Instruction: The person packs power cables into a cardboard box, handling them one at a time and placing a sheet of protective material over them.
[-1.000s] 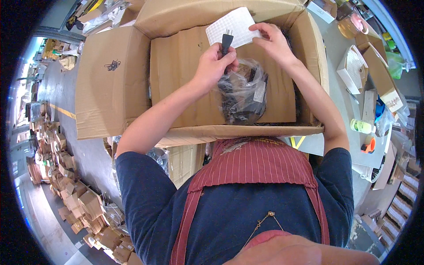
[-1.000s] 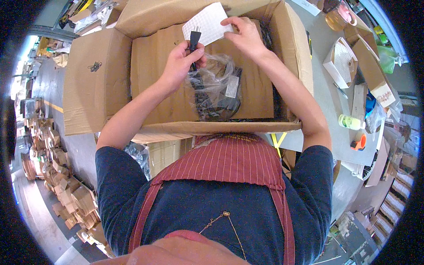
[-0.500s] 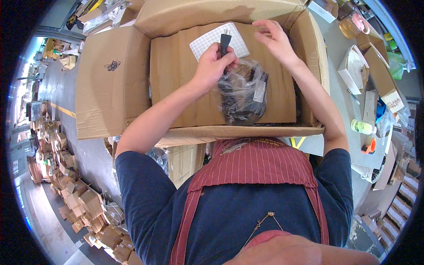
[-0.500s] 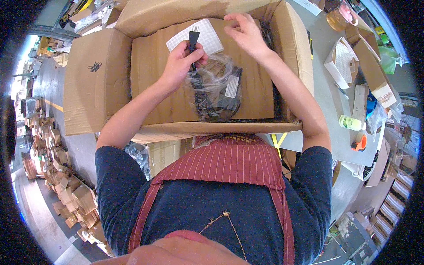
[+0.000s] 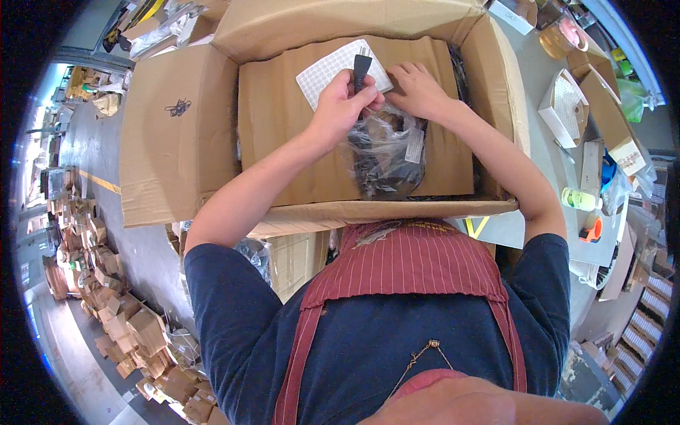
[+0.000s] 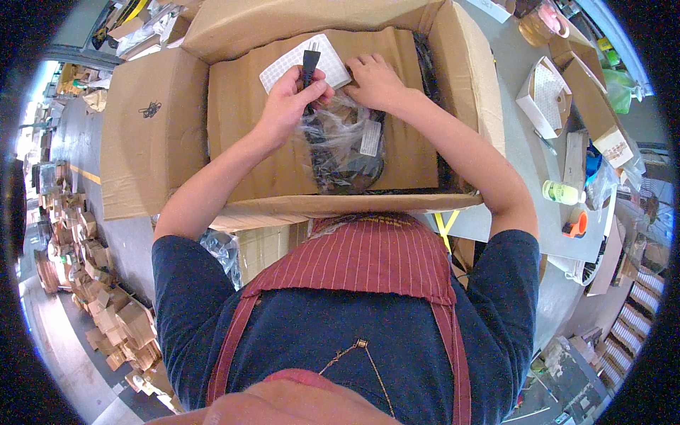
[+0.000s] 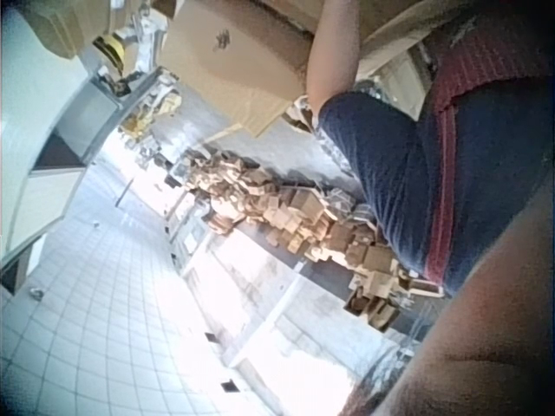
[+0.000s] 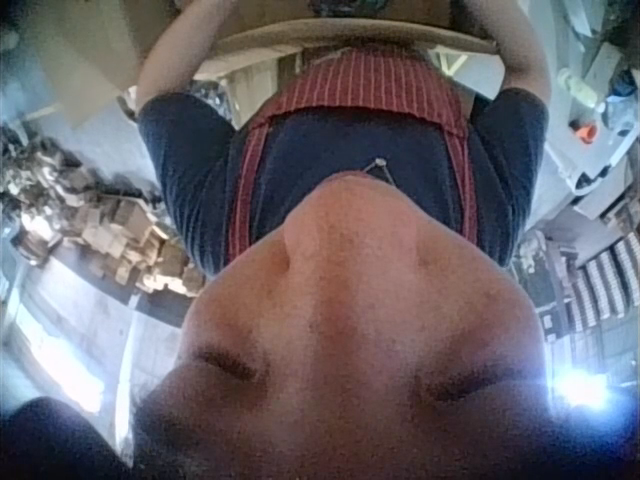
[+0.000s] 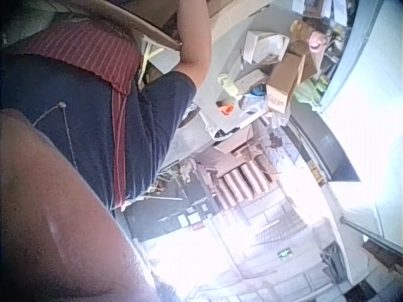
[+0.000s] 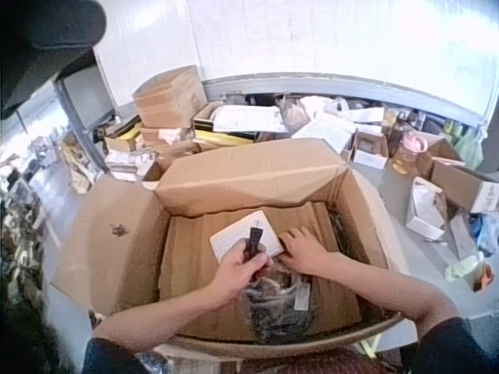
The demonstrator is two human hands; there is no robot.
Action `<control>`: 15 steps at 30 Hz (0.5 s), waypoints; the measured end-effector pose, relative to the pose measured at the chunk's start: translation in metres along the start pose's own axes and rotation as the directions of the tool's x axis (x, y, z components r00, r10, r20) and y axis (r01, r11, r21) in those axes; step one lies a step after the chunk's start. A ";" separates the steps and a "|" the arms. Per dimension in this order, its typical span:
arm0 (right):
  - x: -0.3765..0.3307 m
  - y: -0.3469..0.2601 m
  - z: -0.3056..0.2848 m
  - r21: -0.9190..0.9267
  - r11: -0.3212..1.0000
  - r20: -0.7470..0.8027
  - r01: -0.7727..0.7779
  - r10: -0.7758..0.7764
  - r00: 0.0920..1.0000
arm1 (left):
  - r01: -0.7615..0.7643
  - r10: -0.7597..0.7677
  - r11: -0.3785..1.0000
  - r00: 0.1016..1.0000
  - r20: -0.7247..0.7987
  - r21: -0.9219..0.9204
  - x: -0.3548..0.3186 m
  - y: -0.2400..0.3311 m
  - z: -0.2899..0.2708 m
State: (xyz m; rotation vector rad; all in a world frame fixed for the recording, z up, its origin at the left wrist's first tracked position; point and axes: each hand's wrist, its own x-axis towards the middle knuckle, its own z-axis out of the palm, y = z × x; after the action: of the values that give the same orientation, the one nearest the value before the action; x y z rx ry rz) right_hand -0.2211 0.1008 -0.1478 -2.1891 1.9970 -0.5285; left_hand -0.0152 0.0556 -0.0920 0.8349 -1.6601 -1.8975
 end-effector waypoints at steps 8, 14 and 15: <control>0.007 -0.010 -0.006 0.640 0.761 0.092 -0.102 0.056 0.994 | 0.023 -0.024 0.999 0.998 -0.054 -0.022 -0.005 0.003 0.005; 0.005 -0.008 -0.007 0.484 0.874 0.037 0.037 -0.063 0.997 | 0.010 -0.011 1.000 1.000 -0.027 -0.010 -0.002 0.001 0.004; 0.005 -0.005 -0.004 0.484 0.875 0.036 0.036 -0.062 0.997 | 0.010 -0.010 1.000 1.000 -0.023 -0.008 -0.001 0.001 0.004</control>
State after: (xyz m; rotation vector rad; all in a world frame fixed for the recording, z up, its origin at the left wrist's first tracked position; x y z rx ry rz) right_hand -0.2170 0.0967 -0.1416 -1.9185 1.5657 -0.8621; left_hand -0.0173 0.0594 -0.0903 0.8603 -1.6367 -1.8930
